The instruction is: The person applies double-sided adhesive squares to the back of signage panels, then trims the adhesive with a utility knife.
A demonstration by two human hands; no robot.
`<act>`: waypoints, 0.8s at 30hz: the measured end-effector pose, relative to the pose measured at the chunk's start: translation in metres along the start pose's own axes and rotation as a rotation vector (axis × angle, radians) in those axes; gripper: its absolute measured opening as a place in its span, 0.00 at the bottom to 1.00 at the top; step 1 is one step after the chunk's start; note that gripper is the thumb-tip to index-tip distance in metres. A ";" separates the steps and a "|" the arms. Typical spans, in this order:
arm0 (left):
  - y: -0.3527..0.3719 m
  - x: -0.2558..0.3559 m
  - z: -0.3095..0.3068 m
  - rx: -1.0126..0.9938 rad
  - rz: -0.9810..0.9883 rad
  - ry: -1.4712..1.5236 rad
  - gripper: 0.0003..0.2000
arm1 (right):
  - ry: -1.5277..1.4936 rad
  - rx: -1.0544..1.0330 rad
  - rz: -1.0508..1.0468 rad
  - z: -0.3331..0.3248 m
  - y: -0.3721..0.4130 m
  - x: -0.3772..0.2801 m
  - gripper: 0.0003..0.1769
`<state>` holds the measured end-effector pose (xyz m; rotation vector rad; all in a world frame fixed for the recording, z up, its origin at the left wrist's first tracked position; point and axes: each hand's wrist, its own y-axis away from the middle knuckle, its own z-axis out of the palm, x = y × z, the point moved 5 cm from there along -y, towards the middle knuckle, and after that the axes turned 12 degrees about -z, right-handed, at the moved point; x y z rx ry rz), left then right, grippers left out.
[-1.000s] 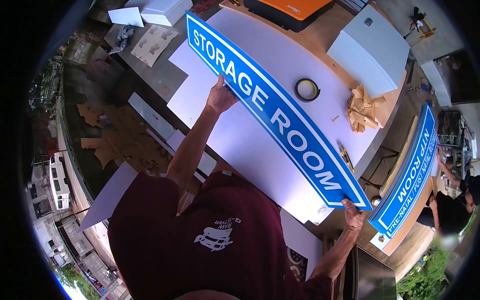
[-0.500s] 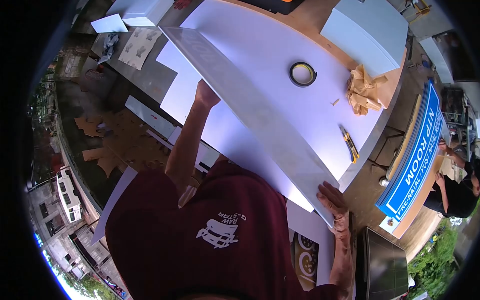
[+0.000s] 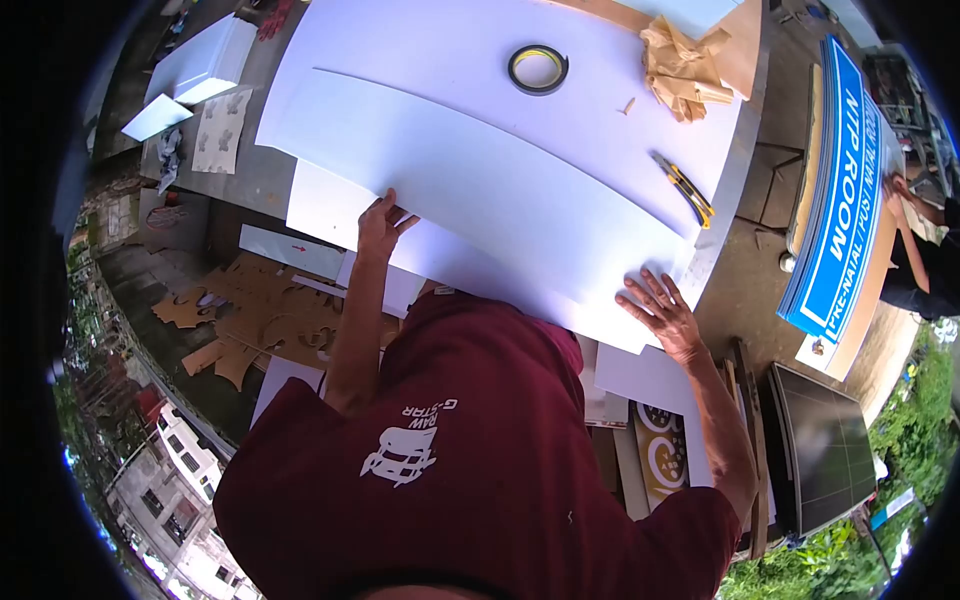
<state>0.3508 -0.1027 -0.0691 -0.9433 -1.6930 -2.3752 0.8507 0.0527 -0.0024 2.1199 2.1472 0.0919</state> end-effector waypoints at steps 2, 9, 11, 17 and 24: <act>-0.015 -0.010 -0.014 -0.003 -0.005 -0.044 0.17 | 0.009 -0.027 0.020 0.011 0.006 -0.001 0.44; 0.004 -0.014 -0.022 0.094 -0.148 -0.505 0.21 | -0.120 -0.069 0.173 0.011 0.022 0.013 0.38; 0.003 0.002 -0.023 0.204 -0.274 -0.967 0.22 | -0.191 0.033 0.351 0.003 0.023 0.033 0.35; 0.015 0.043 0.140 -0.020 0.814 -1.251 0.19 | -0.341 0.693 0.760 -0.041 -0.021 0.096 0.19; -0.028 0.036 0.333 0.102 1.281 -1.763 0.30 | -0.215 0.660 0.935 -0.028 -0.025 0.156 0.17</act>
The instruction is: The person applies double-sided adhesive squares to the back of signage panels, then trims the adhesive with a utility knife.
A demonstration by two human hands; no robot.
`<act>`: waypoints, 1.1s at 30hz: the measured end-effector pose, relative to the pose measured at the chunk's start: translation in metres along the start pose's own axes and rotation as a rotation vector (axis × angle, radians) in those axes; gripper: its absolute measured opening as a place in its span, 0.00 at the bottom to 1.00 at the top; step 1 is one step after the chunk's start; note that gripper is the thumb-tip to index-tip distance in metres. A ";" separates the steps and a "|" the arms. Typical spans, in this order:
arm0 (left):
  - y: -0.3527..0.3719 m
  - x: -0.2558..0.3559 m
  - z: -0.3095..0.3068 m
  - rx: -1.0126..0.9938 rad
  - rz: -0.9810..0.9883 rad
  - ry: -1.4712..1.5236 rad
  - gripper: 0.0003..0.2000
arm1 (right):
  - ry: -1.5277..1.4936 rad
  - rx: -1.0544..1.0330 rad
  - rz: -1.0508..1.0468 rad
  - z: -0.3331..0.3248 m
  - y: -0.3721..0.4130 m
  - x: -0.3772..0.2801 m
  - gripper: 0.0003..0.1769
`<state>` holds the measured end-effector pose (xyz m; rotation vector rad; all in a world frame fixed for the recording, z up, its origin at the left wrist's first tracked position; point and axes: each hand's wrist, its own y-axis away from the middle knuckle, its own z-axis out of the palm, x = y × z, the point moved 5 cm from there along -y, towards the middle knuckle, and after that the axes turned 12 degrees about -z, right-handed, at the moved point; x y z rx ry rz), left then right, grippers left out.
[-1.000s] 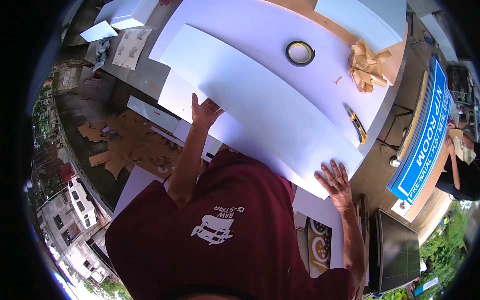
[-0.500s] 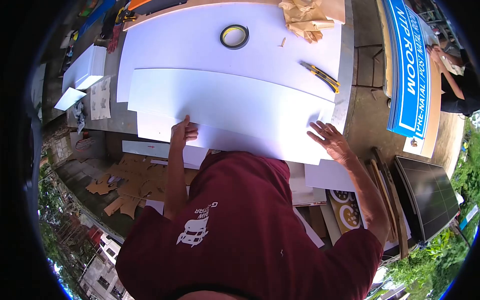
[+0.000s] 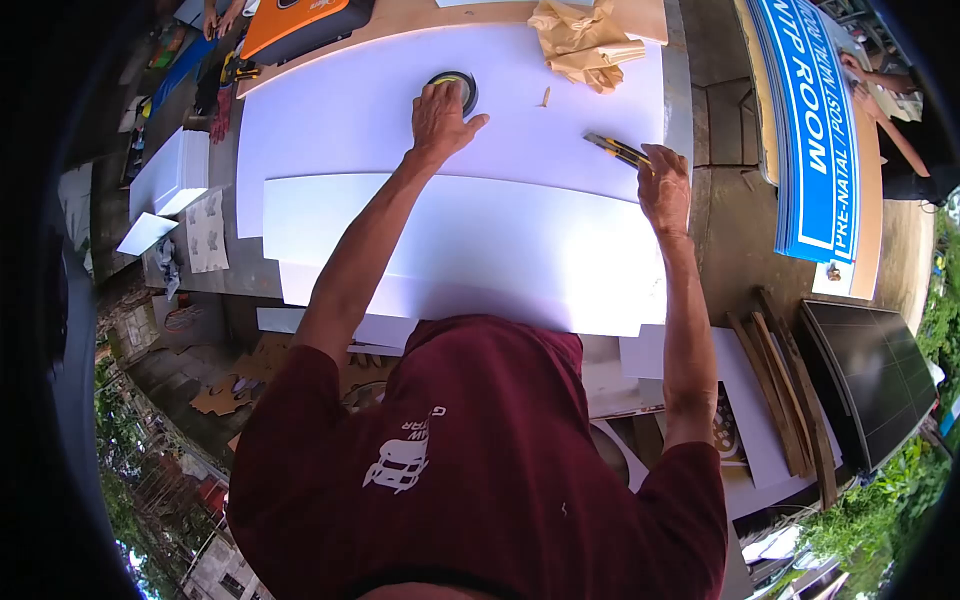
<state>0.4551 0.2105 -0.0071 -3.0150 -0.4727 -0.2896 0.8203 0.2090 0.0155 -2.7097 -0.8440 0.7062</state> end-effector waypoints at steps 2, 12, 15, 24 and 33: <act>-0.019 0.003 0.013 -0.068 -0.082 -0.101 0.26 | -0.003 -0.079 0.006 0.007 -0.007 0.002 0.19; 0.039 0.003 -0.035 -0.261 0.152 0.705 0.15 | -0.581 -0.062 0.149 0.029 -0.044 -0.057 0.25; 0.079 0.018 -0.060 -0.329 0.219 0.758 0.15 | -1.036 -0.209 0.230 0.046 -0.053 -0.098 0.33; 0.136 0.034 -0.059 -0.415 0.286 0.596 0.16 | -0.819 -0.124 0.266 0.029 -0.002 -0.145 0.14; 0.166 0.077 -0.051 -0.673 0.250 0.491 0.17 | -1.129 0.097 0.685 0.012 0.103 -0.124 0.07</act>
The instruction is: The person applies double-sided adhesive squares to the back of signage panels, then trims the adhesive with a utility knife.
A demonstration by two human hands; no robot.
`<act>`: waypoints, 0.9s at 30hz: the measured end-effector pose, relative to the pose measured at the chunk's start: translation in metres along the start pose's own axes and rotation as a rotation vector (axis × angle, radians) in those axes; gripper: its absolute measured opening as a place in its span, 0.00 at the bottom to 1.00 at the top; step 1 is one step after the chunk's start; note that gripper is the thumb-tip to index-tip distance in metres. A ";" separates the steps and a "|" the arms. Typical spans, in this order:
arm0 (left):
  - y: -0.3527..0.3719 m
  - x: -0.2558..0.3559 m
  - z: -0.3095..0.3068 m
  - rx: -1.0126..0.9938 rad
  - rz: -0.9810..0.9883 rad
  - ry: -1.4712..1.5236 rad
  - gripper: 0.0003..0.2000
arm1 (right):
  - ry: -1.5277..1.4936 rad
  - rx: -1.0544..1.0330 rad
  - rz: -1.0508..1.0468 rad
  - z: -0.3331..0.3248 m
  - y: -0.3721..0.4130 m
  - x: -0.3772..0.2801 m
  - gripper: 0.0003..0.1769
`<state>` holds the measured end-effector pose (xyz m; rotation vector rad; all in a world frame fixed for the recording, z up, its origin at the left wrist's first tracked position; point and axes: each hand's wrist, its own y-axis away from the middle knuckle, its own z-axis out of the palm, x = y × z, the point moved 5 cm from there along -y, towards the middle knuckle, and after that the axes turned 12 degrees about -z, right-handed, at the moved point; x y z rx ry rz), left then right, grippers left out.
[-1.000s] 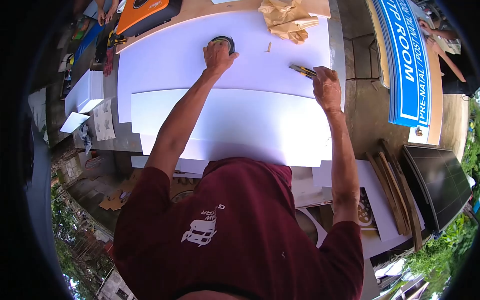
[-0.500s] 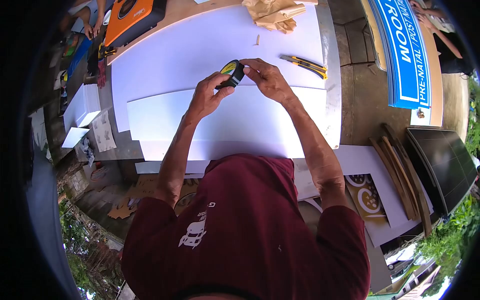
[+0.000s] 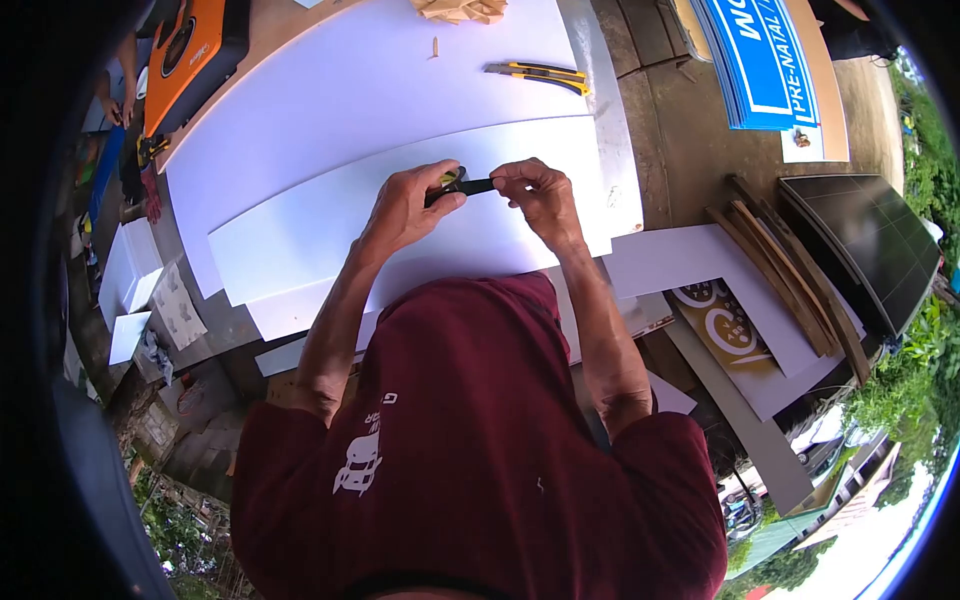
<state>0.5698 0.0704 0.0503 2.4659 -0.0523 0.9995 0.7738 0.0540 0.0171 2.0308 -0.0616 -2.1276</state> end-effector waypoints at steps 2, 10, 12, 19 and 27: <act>-0.009 0.012 0.011 -0.066 -0.080 -0.050 0.17 | 0.072 0.060 0.023 -0.018 0.003 0.004 0.06; -0.105 0.060 0.058 -0.241 -0.117 0.053 0.14 | 0.130 0.300 -0.046 -0.115 -0.037 0.034 0.07; -0.123 0.067 0.066 -0.243 -0.141 -0.009 0.12 | 0.205 0.313 -0.060 -0.126 -0.052 0.036 0.13; -0.157 0.080 0.082 -0.179 -0.260 -0.380 0.11 | 0.547 0.349 -0.025 -0.137 -0.071 0.049 0.25; -0.164 0.096 0.085 -0.183 -0.291 -0.502 0.12 | 0.641 0.426 -0.095 -0.131 -0.066 0.051 0.24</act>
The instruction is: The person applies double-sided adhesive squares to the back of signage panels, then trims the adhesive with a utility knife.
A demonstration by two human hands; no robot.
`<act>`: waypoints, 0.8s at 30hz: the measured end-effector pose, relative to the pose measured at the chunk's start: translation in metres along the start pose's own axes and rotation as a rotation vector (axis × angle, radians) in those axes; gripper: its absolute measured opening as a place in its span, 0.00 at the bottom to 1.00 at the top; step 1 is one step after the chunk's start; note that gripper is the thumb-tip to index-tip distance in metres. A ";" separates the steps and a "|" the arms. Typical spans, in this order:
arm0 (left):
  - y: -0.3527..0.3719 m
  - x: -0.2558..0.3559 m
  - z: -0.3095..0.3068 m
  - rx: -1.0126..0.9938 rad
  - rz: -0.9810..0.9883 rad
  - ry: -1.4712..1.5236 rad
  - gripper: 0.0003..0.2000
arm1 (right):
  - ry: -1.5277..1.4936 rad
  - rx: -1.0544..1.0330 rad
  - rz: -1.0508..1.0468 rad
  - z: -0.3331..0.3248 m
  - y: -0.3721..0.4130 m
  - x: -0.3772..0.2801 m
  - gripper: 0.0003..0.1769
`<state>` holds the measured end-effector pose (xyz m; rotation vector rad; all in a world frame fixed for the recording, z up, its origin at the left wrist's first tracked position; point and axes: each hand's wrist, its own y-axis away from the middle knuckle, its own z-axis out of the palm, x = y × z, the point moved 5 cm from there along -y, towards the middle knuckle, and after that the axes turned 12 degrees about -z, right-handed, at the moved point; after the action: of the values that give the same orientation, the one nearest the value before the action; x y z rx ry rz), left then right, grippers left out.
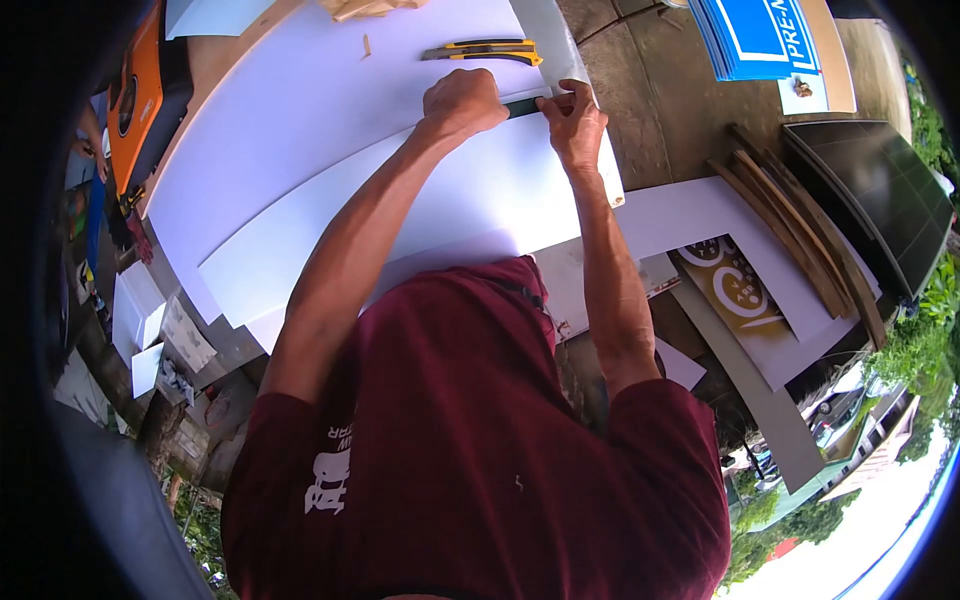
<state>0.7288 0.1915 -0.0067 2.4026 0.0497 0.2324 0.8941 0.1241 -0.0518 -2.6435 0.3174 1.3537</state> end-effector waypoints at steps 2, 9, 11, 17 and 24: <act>-0.001 0.001 0.000 0.005 0.009 0.002 0.12 | 0.013 -0.010 -0.001 0.002 -0.001 -0.001 0.24; -0.008 0.005 -0.001 -0.020 0.028 -0.012 0.12 | 0.013 0.017 -0.032 0.005 -0.004 0.002 0.22; -0.010 0.008 0.001 0.002 0.031 -0.022 0.12 | 0.027 0.026 -0.036 0.005 -0.004 0.002 0.22; -0.013 0.010 0.001 0.045 0.050 -0.010 0.11 | 0.065 0.025 -0.044 0.009 -0.004 0.005 0.21; -0.014 0.010 0.001 0.045 0.044 0.017 0.11 | 0.158 -0.054 -0.005 0.011 -0.012 -0.001 0.25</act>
<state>0.7388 0.2025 -0.0155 2.4486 0.0105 0.2748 0.8883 0.1384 -0.0569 -2.8003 0.2974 1.1698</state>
